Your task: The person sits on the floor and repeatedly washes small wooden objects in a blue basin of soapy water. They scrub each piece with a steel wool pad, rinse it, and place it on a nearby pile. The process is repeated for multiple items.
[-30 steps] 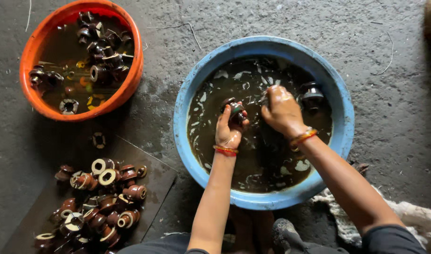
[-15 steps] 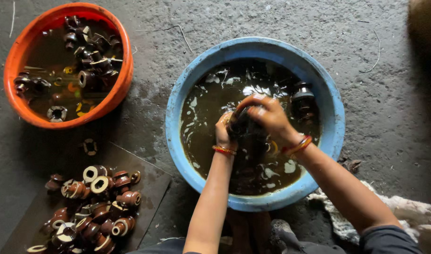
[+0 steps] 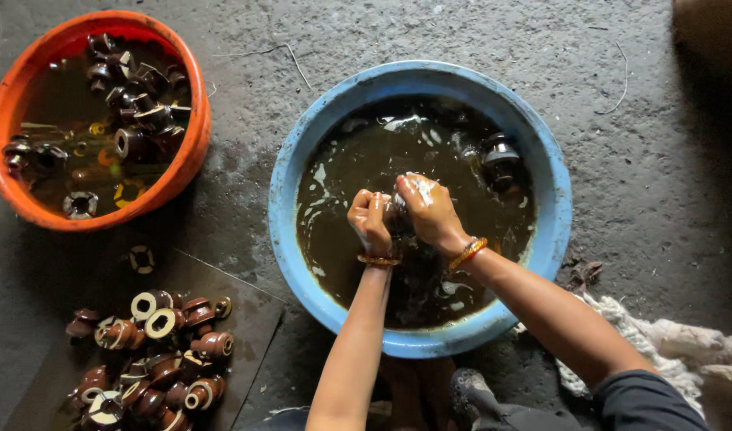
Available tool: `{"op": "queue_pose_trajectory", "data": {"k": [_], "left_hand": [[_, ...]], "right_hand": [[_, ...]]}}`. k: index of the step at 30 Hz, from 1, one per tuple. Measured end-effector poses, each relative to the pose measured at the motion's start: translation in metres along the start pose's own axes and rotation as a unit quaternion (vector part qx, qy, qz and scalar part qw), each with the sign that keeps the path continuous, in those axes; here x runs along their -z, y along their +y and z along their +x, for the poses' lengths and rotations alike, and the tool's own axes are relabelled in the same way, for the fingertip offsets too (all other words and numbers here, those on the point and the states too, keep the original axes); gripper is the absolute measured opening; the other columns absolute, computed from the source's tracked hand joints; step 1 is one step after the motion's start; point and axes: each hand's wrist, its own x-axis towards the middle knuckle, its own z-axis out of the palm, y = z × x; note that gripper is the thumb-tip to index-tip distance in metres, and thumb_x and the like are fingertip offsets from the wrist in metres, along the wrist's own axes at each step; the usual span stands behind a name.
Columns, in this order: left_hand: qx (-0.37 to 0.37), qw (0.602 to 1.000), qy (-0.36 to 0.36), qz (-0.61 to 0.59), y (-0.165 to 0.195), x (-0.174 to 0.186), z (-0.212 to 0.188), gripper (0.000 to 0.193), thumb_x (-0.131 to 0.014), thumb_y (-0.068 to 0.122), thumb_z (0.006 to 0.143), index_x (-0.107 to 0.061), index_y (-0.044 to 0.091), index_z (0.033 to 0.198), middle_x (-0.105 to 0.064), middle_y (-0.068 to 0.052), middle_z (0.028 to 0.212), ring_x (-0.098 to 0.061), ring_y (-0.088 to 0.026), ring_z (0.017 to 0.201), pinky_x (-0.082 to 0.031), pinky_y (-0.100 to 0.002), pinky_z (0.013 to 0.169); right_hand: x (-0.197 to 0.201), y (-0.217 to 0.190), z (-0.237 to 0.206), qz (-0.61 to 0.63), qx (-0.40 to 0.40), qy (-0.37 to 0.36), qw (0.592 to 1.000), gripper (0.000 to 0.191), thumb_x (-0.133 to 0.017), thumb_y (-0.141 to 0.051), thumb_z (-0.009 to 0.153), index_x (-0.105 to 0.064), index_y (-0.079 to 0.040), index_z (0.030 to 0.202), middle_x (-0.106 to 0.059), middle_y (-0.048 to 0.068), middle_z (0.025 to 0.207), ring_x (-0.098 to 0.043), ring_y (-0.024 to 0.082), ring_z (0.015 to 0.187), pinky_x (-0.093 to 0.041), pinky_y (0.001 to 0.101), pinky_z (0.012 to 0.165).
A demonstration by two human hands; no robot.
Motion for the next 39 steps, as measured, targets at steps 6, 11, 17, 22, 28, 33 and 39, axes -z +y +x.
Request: {"op": "queue_pose_trajectory", "data": {"k": [6,11,17,22,28,33,39], "left_hand": [[0.089,0.974,-0.007,-0.209,0.033,-0.008,0.004,0.019,-0.051,0.015,0.096,-0.054,0.004,0.081,-0.067,-0.011,0.08,-0.059,-0.015,0.068,-0.05,-0.028,0.063],[0.158,0.942,-0.049,-0.291,0.041,0.003,0.013,0.017,-0.053,0.021,0.097,-0.054,0.006,0.089,-0.065,-0.015,0.083,-0.062,-0.022,0.076,-0.052,-0.031,0.07],[0.086,0.958,-0.047,-0.27,0.036,-0.008,0.009,0.008,-0.054,0.012,0.092,-0.055,0.004,0.093,-0.065,-0.015,0.086,-0.063,-0.022,0.078,-0.053,-0.033,0.073],[-0.001,0.987,-0.016,-0.161,0.048,-0.017,0.003,0.007,-0.054,0.009,0.095,-0.055,0.005,0.1,-0.065,-0.012,0.099,-0.061,-0.017,0.089,-0.053,-0.03,0.084],[0.151,0.973,-0.019,-0.171,0.033,-0.014,0.0,0.024,-0.052,0.022,0.103,-0.061,0.003,0.091,-0.063,-0.004,0.082,-0.058,-0.011,0.073,-0.048,-0.025,0.066],[0.075,0.995,0.022,-0.056,0.013,-0.012,-0.001,0.035,-0.057,0.022,0.105,-0.064,0.0,0.078,-0.061,-0.002,0.072,-0.053,-0.009,0.064,-0.043,-0.024,0.057],[-0.053,0.997,0.041,0.044,0.03,-0.017,-0.014,0.032,-0.053,0.022,0.104,-0.066,0.0,0.086,-0.066,-0.004,0.081,-0.057,-0.01,0.072,-0.048,-0.025,0.067]], "right_hand": [[-0.003,0.021,0.012,0.241,-0.05,-0.047,0.968,0.03,-0.054,-0.024,0.112,-0.067,-0.001,0.098,-0.066,0.02,0.096,-0.054,0.042,0.083,-0.049,0.0379,0.077],[0.041,-0.015,-0.001,-0.249,0.034,-0.11,0.962,0.02,-0.064,-0.028,0.094,-0.073,-0.014,0.105,-0.071,0.015,0.095,-0.068,0.034,0.084,-0.051,0.0414,0.07],[0.045,-0.072,-0.018,-0.155,0.13,0.046,0.978,0.022,-0.069,-0.023,0.095,-0.071,-0.011,0.114,-0.072,0.01,0.108,-0.073,0.028,0.097,-0.057,0.038,0.081],[0.021,-0.093,-0.027,-0.041,0.098,0.018,0.994,0.037,-0.083,-0.017,0.084,-0.07,-0.001,0.114,-0.071,0.014,0.107,-0.07,0.029,0.092,-0.056,0.0377,0.081],[0.017,-0.081,-0.031,-0.096,0.22,0.018,0.971,0.042,-0.081,-0.013,0.084,-0.067,0.003,0.12,-0.07,0.019,0.125,-0.068,0.036,0.113,-0.055,0.0422,0.097],[0.009,-0.054,-0.035,-0.081,0.196,0.051,0.976,0.037,-0.08,-0.012,0.087,-0.068,0.003,0.119,-0.071,0.021,0.12,-0.071,0.037,0.109,-0.057,0.041,0.094],[-0.009,-0.015,-0.029,-0.083,0.094,0.05,0.991,0.023,-0.072,-0.01,0.085,-0.071,-0.001,0.106,-0.075,0.016,0.093,-0.078,0.029,0.083,-0.061,0.0355,0.073]]}}
